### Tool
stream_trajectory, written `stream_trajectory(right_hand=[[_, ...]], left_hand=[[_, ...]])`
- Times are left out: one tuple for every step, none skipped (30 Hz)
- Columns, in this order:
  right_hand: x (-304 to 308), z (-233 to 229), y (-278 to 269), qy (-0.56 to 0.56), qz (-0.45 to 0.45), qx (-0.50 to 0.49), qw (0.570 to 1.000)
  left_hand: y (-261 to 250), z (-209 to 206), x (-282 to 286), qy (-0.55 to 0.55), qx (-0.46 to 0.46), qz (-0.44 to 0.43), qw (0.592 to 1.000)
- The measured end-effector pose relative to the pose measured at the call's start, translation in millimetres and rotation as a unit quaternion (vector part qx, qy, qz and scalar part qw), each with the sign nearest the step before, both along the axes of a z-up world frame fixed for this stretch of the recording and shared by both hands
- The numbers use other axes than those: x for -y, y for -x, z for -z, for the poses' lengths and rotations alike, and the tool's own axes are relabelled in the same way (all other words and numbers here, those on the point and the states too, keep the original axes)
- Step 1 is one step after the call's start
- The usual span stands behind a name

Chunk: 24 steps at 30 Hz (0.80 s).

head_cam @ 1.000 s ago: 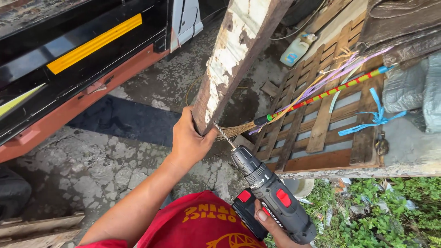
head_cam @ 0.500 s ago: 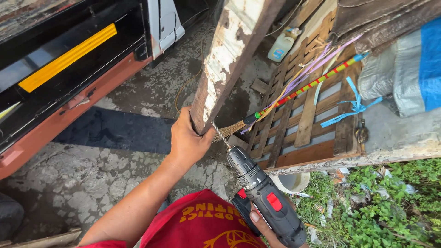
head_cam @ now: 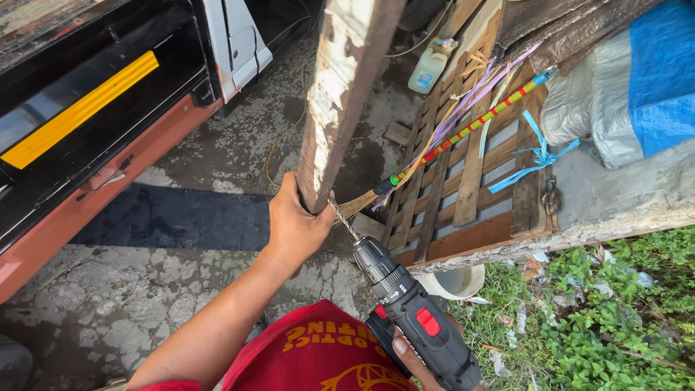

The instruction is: The person is drilling holes into a piece of wood using a power drill in an outdoor setting.

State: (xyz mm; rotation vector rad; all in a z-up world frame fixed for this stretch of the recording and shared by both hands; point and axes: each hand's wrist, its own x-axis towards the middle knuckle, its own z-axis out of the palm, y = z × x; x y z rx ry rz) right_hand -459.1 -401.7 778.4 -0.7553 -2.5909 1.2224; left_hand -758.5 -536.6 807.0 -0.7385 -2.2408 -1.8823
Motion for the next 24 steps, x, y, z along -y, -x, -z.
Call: stream_trajectory(right_hand=[[-1,-2,-1,0.030,0.013,0.000,0.999],[-1,-3,-2,0.061,0.025,0.000,0.998],[3,-11,0,0.062,0.026,0.001,0.998],[7,-19,2,0.093,0.064,0.002,0.994],[11,-26,4,0.125,0.102,0.003,0.987],[11,-30,5,0.125,0.104,0.004,0.987],[10,-34,6,0.124,0.094,0.020,0.988],[9,-38,9,0.123,0.084,0.035,0.988],[7,-37,7,0.122,0.084,0.035,0.988],[6,-36,6,0.111,0.070,0.023,0.991],[5,-35,4,0.100,0.057,0.011,0.993],[6,-38,5,0.099,0.057,0.011,0.993],[7,-40,6,0.095,0.053,0.015,0.994],[7,-42,7,0.091,0.050,0.019,0.994],[8,-38,4,0.090,0.051,0.019,0.994],[8,-34,3,0.106,0.078,0.009,0.991],[8,-30,2,0.123,0.104,-0.002,0.987],[9,-32,2,0.123,0.104,-0.001,0.987],[10,-33,2,0.131,0.117,0.010,0.984],[11,-34,2,0.139,0.131,0.022,0.981],[8,-31,1,0.140,0.131,0.022,0.981],[5,-28,-1,0.129,0.105,0.028,0.986],[2,-25,-2,0.118,0.078,0.035,0.989],[1,-21,-5,0.118,0.079,0.035,0.989]], left_hand=[[0,0,-2,-0.002,0.010,-0.001,1.000],[-1,0,-3,-0.004,0.020,-0.002,1.000],[-1,1,-4,-0.004,0.021,-0.001,1.000],[-1,2,-5,-0.006,0.020,0.006,1.000],[-1,2,-6,-0.009,0.019,0.012,1.000],[-3,1,-7,-0.008,0.020,0.013,1.000],[-4,0,-7,-0.013,0.015,0.020,1.000],[-4,-1,-8,-0.018,0.007,0.025,1.000],[-4,-2,-9,-0.018,0.007,0.025,0.999],[-5,-2,-9,-0.015,0.005,0.024,1.000],[-5,-2,-9,-0.012,0.003,0.024,1.000],[-5,-3,-9,-0.012,0.003,0.024,1.000],[-5,-3,-9,-0.008,0.007,0.027,1.000],[-5,-3,-10,-0.004,0.012,0.030,0.999],[-6,-3,-10,-0.004,0.012,0.031,0.999],[-5,-3,-10,-0.006,0.011,0.032,0.999],[-5,-3,-10,-0.008,0.010,0.033,0.999],[-5,-2,-9,-0.008,0.010,0.033,0.999],[-5,-2,-9,-0.005,0.006,0.033,0.999],[-5,-1,-9,-0.002,0.002,0.033,0.999],[-5,0,-8,-0.002,0.003,0.034,0.999],[-5,0,-8,0.000,0.004,0.032,0.999],[-5,0,-8,0.003,0.005,0.030,1.000],[-5,1,-8,0.003,0.005,0.031,1.000]])
